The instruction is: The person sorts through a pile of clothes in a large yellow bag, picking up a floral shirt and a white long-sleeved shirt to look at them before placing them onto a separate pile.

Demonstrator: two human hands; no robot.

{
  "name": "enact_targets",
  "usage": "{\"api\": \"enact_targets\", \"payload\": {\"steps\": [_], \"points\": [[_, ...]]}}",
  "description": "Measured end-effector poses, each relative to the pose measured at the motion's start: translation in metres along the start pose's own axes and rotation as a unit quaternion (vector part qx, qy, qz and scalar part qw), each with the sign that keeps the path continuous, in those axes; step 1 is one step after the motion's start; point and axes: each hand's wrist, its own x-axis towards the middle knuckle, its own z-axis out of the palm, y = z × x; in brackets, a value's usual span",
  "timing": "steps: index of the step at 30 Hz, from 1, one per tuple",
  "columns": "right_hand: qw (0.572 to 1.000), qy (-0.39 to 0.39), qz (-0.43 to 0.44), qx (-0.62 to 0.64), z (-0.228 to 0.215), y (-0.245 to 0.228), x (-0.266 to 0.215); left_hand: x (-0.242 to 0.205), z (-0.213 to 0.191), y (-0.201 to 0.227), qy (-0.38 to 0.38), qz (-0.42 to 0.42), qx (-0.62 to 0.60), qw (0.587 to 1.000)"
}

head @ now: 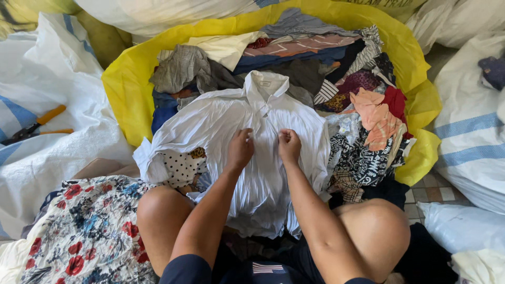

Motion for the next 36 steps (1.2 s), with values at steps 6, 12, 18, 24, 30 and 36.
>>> {"api": "enact_targets", "payload": {"steps": [6, 12, 18, 24, 30, 36], "points": [[0.995, 0.011, -0.098, -0.020, 0.020, 0.003, 0.020, 0.039, 0.019, 0.016, 0.030, 0.188, 0.071, 0.979], [0.994, 0.020, -0.107, -0.019, 0.040, 0.017, 0.038, 0.071, 0.027, -0.003, 0.044, 0.109, 0.108, 0.987], [0.998, 0.040, -0.054, -0.003, 0.051, 0.020, 0.048, 0.090, 0.027, -0.005, 0.014, 0.002, 0.012, 1.000], [1.000, 0.007, -0.025, 0.013, 0.044, 0.010, 0.055, 0.101, 0.007, 0.008, -0.039, -0.103, 0.048, 0.993], [0.995, -0.037, 0.064, 0.063, 0.019, -0.012, 0.042, 0.074, -0.026, 0.031, -0.093, -0.157, 0.114, 0.976], [0.999, -0.005, -0.020, -0.025, 0.015, -0.030, -0.001, 0.046, -0.022, 0.028, -0.123, -0.138, 0.056, 0.981]]}}
